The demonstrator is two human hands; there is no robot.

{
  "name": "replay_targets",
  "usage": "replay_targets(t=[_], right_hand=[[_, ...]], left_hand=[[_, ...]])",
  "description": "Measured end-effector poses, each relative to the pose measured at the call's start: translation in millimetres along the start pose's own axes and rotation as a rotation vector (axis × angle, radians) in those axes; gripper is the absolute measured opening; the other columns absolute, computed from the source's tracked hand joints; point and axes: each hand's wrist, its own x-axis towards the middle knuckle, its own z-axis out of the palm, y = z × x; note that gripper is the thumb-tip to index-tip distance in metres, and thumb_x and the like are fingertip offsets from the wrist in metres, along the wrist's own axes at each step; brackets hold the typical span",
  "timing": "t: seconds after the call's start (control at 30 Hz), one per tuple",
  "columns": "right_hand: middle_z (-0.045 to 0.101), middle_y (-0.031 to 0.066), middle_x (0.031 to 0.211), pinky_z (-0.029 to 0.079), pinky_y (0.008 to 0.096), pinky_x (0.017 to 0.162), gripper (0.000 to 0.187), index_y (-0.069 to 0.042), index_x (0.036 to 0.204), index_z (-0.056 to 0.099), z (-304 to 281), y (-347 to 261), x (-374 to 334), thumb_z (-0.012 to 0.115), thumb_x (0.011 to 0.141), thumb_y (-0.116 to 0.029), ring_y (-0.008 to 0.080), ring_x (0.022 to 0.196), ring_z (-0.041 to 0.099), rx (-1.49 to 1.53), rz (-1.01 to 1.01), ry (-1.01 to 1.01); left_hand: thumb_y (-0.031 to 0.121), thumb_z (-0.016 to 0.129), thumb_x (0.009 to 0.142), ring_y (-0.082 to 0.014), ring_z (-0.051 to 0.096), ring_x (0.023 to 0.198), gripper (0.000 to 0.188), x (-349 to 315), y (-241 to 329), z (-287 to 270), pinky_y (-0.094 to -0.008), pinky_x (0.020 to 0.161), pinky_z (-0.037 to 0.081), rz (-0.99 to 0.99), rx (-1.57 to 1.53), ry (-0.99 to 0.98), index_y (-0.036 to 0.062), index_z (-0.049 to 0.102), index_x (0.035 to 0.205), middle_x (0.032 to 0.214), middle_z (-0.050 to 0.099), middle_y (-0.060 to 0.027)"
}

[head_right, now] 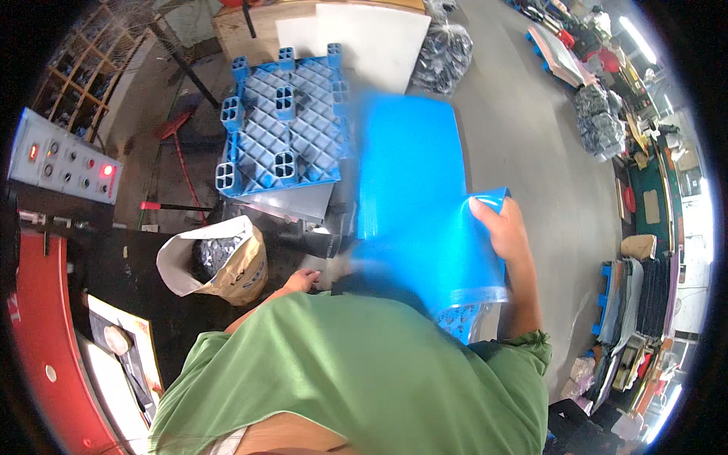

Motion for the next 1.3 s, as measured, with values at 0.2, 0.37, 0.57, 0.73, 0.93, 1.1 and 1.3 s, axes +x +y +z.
replay_targets(t=[0.2, 0.37, 0.57, 0.73, 0.93, 1.1, 1.3], right_hand=[[0.065, 0.0001, 0.083, 0.048, 0.0266, 0.065, 0.025, -0.008, 0.093, 0.066, -43.1, -49.8, -23.8, 0.069, 0.091, -0.033, 0.0087, 0.071, 0.059, 0.001, -0.169, 0.216], [0.064, 0.0003, 0.085, 0.047, 0.0263, 0.068, 0.024, -0.006, 0.094, 0.066, -19.5, -79.8, -67.4, 0.069, 0.091, -0.029, 0.0093, 0.073, 0.058, -0.049, -0.289, 0.316], [0.067, 0.0078, 0.097, 0.051, 0.0292, 0.078, 0.029, 0.001, 0.110, 0.064, -18.9, -122.3, -128.9, 0.067, 0.093, -0.022, 0.0148, 0.084, 0.063, -0.052, -0.404, 0.490], [0.068, 0.0143, 0.102, 0.052, 0.0314, 0.080, 0.039, 0.005, 0.122, 0.057, -82.9, -117.7, -157.3, 0.064, 0.095, -0.023, 0.0214, 0.090, 0.066, -0.012, -0.537, 0.489], [0.062, 0.0230, 0.123, 0.046, 0.0449, 0.096, 0.053, 0.004, 0.128, 0.059, -195.2, -35.9, -164.1, 0.052, 0.097, -0.039, 0.0335, 0.109, 0.061, -0.982, -1.095, 0.336], [0.059, 0.0193, 0.126, 0.045, 0.0396, 0.097, 0.043, 0.010, 0.133, 0.046, -223.7, 27.1, -178.8, 0.053, 0.100, -0.017, 0.0280, 0.110, 0.059, -0.097, -0.669, 0.274], [0.054, 0.0214, 0.133, 0.041, 0.0442, 0.102, 0.056, 0.010, 0.140, 0.039, -160.3, 18.8, -198.1, 0.055, 0.099, -0.024, 0.0294, 0.114, 0.055, 0.269, -0.611, 0.153]], left_hand=[[0.033, 0.058, 0.097, -0.0189, 0.064, 0.073, 0.030, -5.5, -7.2, 11.5, -0.0346, 0.066, 0.053, 0.324, -0.218, 0.170, 0.0045, 0.062, 0.106, 0.087, 0.067, -0.0083], [0.028, 0.062, 0.096, -0.0136, 0.058, 0.069, 0.019, -34.5, 7.0, -9.0, -0.0288, 0.056, 0.046, -0.115, -0.697, 0.215, 0.0087, 0.062, 0.100, 0.083, 0.062, -0.0027], [0.044, 0.053, 0.100, -0.0152, 0.056, 0.077, 0.037, -100.5, 84.2, 21.7, -0.0314, 0.066, 0.048, -0.292, -1.023, -0.200, 0.0085, 0.062, 0.103, 0.088, 0.061, -0.0005], [0.060, 0.041, 0.099, -0.0258, 0.062, 0.107, 0.066, -117.1, 142.6, 23.0, -0.0390, 0.085, 0.050, -0.412, -1.392, -0.611, 0.0008, 0.057, 0.123, 0.121, 0.064, -0.0130], [0.033, 0.048, 0.102, -0.0304, 0.063, 0.106, 0.041, -127.8, 124.0, 32.9, -0.0482, 0.095, 0.052, -0.195, -1.983, -0.080, 0.0001, 0.053, 0.125, 0.121, 0.064, -0.0167], [0.017, 0.052, 0.098, -0.0258, 0.069, 0.080, 0.015, -114.3, 149.5, 55.9, -0.0499, 0.062, 0.056, -0.274, -1.467, 0.139, 0.0077, 0.063, 0.102, 0.091, 0.070, -0.0100], [0.034, 0.052, 0.096, -0.0343, 0.068, 0.089, 0.034, -101.6, 193.7, -66.5, -0.0459, 0.077, 0.053, 0.150, 0.595, 0.264, 0.0069, 0.073, 0.093, 0.094, 0.070, -0.0177]])
